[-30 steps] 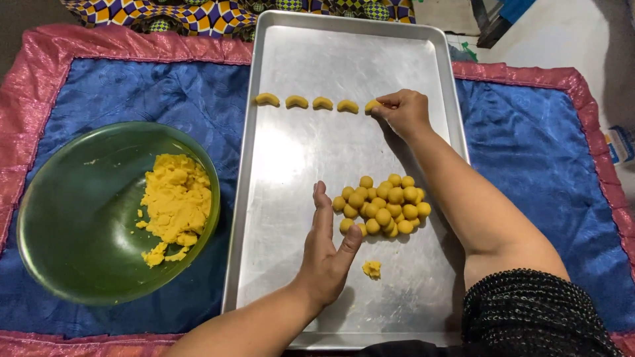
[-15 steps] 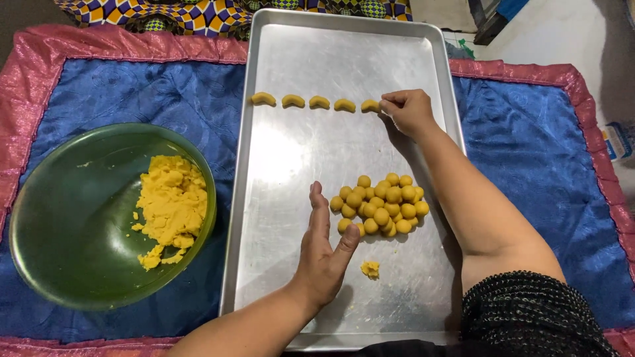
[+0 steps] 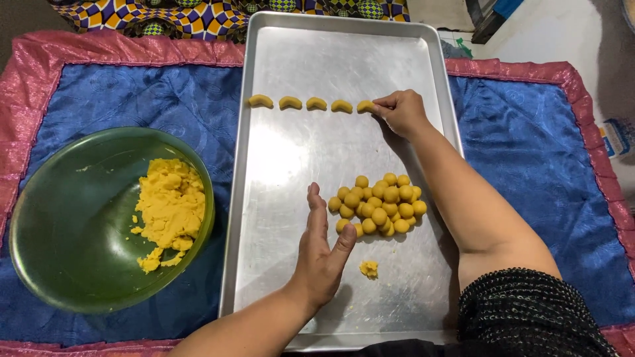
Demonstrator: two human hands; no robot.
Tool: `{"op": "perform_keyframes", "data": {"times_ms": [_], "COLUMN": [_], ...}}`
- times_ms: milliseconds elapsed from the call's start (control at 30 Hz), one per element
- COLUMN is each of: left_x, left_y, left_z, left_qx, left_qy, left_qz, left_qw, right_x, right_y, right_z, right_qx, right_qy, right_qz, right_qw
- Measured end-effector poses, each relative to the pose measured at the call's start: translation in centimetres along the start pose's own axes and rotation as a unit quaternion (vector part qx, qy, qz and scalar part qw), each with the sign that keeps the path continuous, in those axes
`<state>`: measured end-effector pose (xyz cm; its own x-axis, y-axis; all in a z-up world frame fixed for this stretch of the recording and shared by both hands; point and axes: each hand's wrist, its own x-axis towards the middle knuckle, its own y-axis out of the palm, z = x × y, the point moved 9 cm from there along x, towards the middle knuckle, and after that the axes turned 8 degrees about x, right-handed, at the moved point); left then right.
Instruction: The person takes small portions of yellow dough from a green bowl and rolls them into balls between their palms. They then flatten each ball into a crescent shape and place it in a row on a metal tray.
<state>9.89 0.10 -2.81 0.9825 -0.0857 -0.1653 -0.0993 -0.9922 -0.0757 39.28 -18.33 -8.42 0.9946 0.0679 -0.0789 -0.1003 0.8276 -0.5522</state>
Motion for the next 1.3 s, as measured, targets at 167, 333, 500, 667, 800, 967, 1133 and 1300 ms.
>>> {"op": "perform_keyframes", "data": {"times_ms": [167,333,500,667,800,967,1133,1300], "left_x": [0.2,0.1,0.0,0.6,0.4,0.5,0.5,1.9], "left_y": [-0.2,-0.6,-1.0,-0.9,-0.7,-0.8,-0.8,1.7], "left_z": [0.4,0.0,-1.0,-0.1,-0.3,0.2,0.3,4.3], "left_qx": [0.002,0.004,-0.020,-0.032,-0.043,-0.074,-0.097,-0.310], "left_qy": [0.009,0.014,0.065,0.071,0.072,0.058,0.025,-0.074], "left_qz": [-0.013,-0.018,-0.020,-0.018,-0.016,-0.024,-0.025,0.026], "left_qw": [1.000,1.000,0.998,0.997,0.996,0.995,0.995,0.947], "right_x": [0.0,-1.1,-4.6,-15.5,-17.8,-20.3,-22.0,-23.9], "right_y": [-0.4,-1.7,-1.2,-0.3,0.0,-0.3,0.7,-1.7], "right_z": [-0.9,-2.5,-2.4,4.9,4.3,4.4,2.8,5.8], "right_qx": [0.063,0.073,0.053,-0.115,-0.205,-0.216,-0.302,-0.164], "right_qy": [0.021,0.026,0.011,0.080,0.032,-0.039,-0.140,-0.191], "right_qz": [-0.006,-0.047,0.028,0.168,0.186,0.154,0.112,0.015], "right_qw": [0.998,0.996,0.998,0.976,0.960,0.963,0.936,0.968]}}
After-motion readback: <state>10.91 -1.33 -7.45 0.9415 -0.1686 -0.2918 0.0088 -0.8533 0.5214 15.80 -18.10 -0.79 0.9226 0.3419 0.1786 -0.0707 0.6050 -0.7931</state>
